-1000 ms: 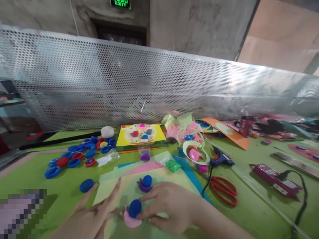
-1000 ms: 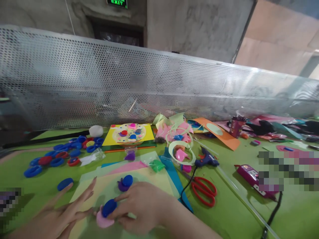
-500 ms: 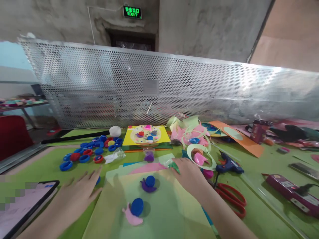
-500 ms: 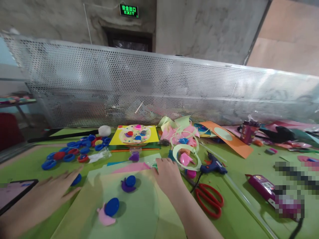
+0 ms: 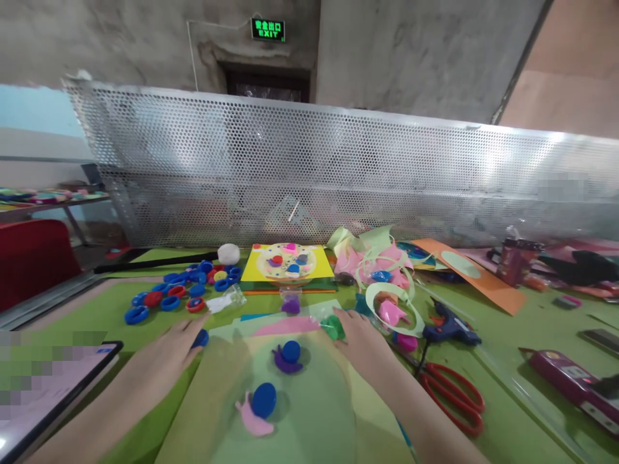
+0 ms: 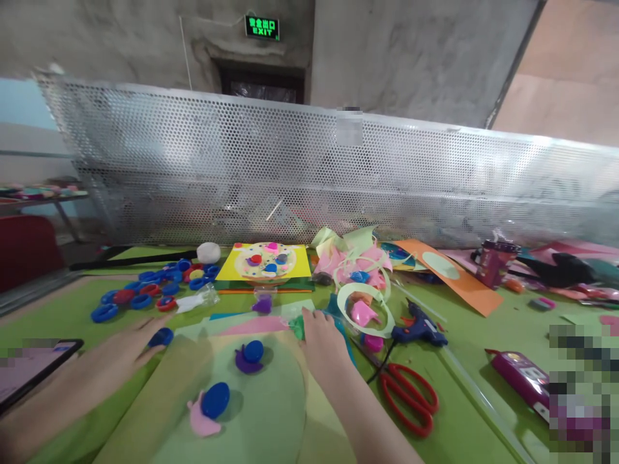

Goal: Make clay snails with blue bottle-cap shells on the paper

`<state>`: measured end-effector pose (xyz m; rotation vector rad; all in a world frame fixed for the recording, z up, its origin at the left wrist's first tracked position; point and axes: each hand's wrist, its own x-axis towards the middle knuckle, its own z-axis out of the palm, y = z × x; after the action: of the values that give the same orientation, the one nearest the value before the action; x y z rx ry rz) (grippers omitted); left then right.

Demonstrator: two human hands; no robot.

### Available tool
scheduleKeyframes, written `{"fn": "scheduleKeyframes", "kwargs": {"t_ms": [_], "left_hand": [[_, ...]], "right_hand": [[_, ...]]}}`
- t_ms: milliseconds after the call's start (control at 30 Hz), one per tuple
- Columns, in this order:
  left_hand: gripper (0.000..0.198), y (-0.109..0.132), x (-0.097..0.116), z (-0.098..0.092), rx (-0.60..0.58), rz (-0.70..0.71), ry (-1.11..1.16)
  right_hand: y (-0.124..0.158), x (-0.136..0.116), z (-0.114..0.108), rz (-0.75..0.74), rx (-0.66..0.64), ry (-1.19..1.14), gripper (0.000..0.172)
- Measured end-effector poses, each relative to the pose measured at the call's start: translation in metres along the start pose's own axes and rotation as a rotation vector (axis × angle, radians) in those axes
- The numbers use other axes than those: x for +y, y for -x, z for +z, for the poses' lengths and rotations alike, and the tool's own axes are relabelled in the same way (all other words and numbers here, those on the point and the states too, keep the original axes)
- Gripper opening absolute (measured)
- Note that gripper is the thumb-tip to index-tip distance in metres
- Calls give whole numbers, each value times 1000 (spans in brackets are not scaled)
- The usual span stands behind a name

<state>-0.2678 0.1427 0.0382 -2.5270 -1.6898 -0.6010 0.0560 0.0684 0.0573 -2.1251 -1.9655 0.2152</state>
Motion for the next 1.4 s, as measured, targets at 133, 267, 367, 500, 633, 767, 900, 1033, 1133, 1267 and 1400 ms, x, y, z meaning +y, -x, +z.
{"fn": "scheduleKeyframes", "kwargs": {"t_ms": [133,267,367,500,633,767,900,1033,1133,1267,1400], "left_hand": [[51,1,9,6,-55,28,-35],[49,1,20,5,-54,40,-23],[49,5,33,-3,-18,52,10],[41,22,60,-10,25,121,213],[29,35,87,-9,32,74,553],[60,29,105,-15,-117,-107,838],[73,13,113,-27,-145,-171,897],[93,6,121,-31,-94,-227,954],[103,11,128,-31,-97,-257,1050],[92,23,136,-31,-91,-163,1094],[72,27,135,-31,-110,-97,1055]], "right_hand": [[-1,-1,2,-27,50,-96,64],[-2,-2,4,-77,114,-187,67],[0,-5,4,-160,169,-249,60],[9,-16,2,-293,204,-307,56],[21,-30,1,-418,234,-383,59],[30,-39,3,-549,211,-362,60],[36,-40,3,-632,281,-290,60],[43,-42,0,-651,508,-383,25],[46,-45,-1,-712,538,-382,21],[45,-48,0,-668,491,-403,21],[44,-50,0,-550,444,-405,12]]}}
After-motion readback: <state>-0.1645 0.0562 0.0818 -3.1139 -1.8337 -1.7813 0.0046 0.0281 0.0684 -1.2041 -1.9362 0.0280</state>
